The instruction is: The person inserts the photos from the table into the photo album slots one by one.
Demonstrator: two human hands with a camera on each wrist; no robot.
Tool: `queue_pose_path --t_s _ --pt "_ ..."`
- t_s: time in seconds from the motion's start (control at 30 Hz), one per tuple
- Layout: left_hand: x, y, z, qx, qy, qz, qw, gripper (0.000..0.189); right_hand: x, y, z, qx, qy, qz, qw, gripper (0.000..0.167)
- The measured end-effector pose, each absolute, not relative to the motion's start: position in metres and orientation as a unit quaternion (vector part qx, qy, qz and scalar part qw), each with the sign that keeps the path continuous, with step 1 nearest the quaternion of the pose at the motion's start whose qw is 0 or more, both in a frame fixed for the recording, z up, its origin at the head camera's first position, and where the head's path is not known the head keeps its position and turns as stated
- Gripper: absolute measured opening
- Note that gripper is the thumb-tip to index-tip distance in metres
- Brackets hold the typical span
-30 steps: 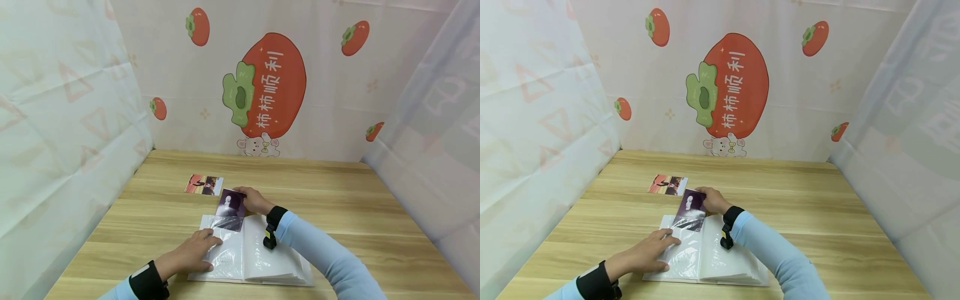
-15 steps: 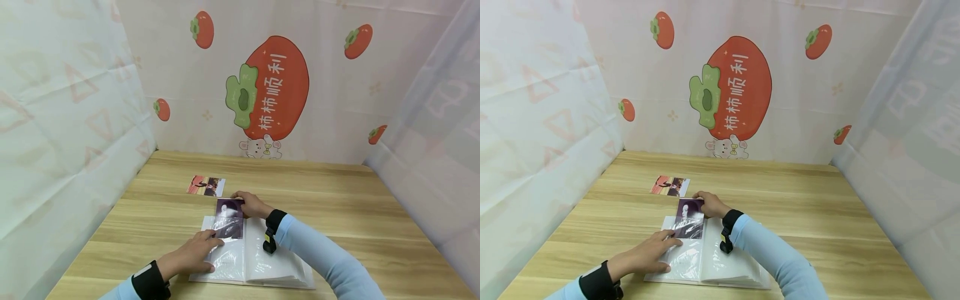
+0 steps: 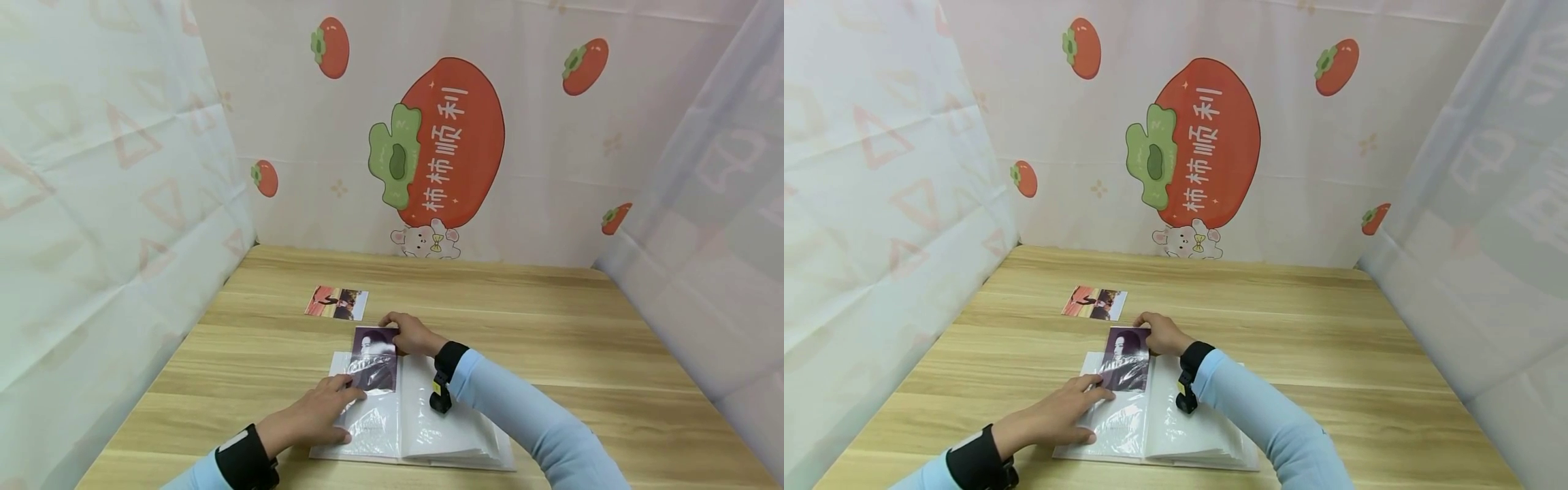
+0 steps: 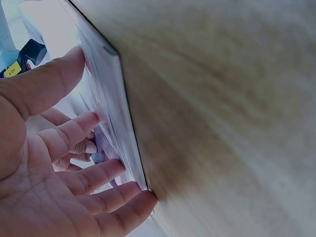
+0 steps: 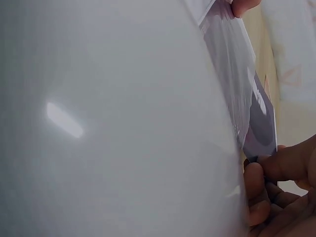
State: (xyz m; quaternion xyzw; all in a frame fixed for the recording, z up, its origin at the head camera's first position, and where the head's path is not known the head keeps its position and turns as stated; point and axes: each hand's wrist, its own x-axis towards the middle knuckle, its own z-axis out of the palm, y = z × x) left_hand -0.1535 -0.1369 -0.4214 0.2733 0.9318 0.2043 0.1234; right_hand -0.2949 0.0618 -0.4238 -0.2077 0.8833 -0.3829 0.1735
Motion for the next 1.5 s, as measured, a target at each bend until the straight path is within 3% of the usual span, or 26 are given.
queue_pose_path --t_s 0.93,1.5 --pt "-0.1558 -0.1401 -0.4220 0.284 0.927 0.207 0.127 0.058 -0.2947 0.0714 -0.4247 -0.290 0.862 -0.345 0.232 0.040" --pt "-0.1580 -0.1415 -0.4232 0.298 0.923 0.207 0.127 0.071 -0.2925 0.0706 -0.4212 -0.329 0.842 -0.337 0.264 0.037"
